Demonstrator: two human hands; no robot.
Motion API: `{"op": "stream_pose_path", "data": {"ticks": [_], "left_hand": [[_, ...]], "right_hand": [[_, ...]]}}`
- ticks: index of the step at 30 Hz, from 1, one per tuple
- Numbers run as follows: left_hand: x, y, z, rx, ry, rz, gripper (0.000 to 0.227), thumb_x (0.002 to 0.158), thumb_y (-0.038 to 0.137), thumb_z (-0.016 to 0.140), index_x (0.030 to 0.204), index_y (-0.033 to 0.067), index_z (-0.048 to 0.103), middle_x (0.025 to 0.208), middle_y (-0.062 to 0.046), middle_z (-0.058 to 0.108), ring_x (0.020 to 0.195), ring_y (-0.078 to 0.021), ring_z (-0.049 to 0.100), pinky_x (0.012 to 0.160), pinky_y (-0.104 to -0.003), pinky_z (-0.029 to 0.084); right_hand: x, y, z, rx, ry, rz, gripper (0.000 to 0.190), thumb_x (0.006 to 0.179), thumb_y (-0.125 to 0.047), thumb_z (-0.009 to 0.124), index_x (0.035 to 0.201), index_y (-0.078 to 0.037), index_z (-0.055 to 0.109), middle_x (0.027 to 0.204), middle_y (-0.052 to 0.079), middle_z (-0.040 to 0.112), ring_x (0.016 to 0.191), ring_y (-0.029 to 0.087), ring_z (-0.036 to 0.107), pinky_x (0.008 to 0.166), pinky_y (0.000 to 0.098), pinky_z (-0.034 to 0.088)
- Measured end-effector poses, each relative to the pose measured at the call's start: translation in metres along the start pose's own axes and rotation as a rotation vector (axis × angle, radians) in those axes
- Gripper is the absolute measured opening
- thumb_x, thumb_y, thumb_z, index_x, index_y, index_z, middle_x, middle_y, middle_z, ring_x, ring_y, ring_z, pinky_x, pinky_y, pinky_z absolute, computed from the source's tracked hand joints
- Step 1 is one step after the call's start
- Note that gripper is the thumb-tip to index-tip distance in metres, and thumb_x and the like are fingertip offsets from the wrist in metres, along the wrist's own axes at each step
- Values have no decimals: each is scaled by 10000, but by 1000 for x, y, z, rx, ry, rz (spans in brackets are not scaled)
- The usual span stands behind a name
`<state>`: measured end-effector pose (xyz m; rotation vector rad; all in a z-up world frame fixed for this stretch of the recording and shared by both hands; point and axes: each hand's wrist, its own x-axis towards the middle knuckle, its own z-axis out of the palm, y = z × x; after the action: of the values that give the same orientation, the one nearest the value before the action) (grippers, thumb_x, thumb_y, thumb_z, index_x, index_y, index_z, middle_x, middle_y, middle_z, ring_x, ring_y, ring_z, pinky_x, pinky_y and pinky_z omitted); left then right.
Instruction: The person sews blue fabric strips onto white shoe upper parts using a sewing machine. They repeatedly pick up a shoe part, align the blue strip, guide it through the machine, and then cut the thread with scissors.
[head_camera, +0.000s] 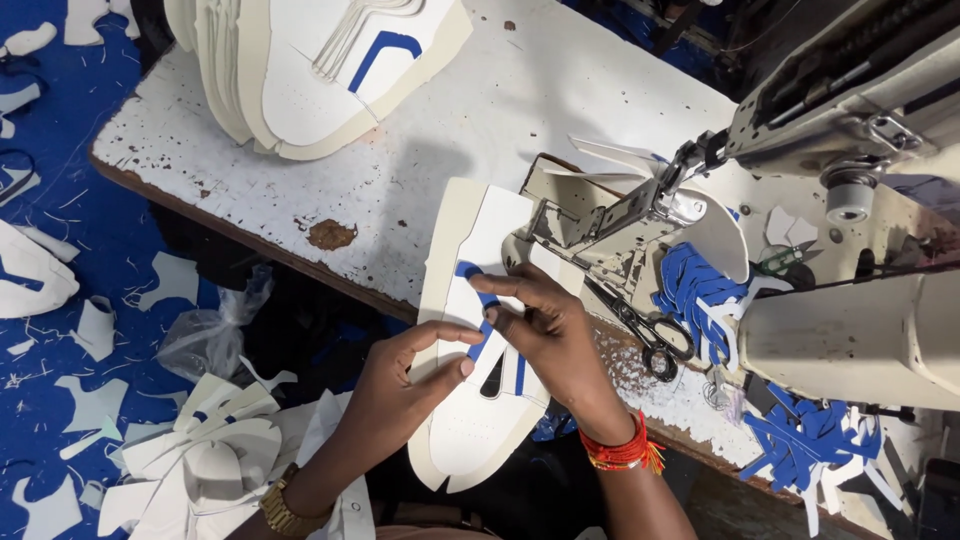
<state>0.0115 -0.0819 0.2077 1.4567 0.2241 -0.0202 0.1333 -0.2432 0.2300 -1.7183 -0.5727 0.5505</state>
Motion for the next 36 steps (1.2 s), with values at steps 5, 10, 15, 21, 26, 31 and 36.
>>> {"op": "stream_pose_path", "data": {"ticks": [5,10,15,21,26,31,36], "left_hand": [[-2,1,3,-32,4,33,275,932,144,689,1176,17,696,1154,-74,750,1099,-113,695,921,-297,579],[-2,12,3,77,-9,54,230,905,94,706,1123,26,733,1060,-69,789,982,-113,701,843,-278,558],[8,43,-6,175,-158,140,267,887,58,697,1149,49,744,1073,-58,801,970,-110,710,860,-293,556],[36,74,-6,194,-457,-42,299,880,75,663,1163,94,757,1079,-49,804,938,-137,710,863,-315,559],[58,97,5,252,-651,68,297,884,64,669,1165,73,764,1126,-53,812,1013,-126,723,925,-317,545],[70,112,21,343,-748,-94,299,882,110,658,1164,122,754,954,-55,784,819,-130,654,818,-314,545],[82,112,28,374,-768,-119,328,881,128,667,1196,140,757,918,-68,762,818,-137,649,814,-316,548]], "right_hand": [[-3,-10,-2,4,6,-5,340,936,24,705,1265,-44,750,1075,50,648,878,77,539,730,225,433],[-7,-17,-11,20,14,97,333,903,5,688,1225,-49,759,1058,14,727,798,72,502,696,231,431],[-22,-31,-16,-33,100,-4,301,914,-33,719,1212,-42,762,972,8,714,829,65,561,712,232,454],[-54,-40,-24,-166,316,-93,336,861,-10,747,1196,-23,764,930,13,635,746,73,489,603,232,392],[-71,-29,-31,-104,480,-51,352,860,3,765,1212,-5,766,838,15,548,719,73,467,593,221,379],[-76,-23,-36,108,657,114,336,843,-3,755,1177,12,787,854,28,577,719,78,515,555,258,423],[-74,-20,-42,60,676,105,351,848,-28,765,1196,13,775,868,32,613,745,78,548,579,254,439]]}}
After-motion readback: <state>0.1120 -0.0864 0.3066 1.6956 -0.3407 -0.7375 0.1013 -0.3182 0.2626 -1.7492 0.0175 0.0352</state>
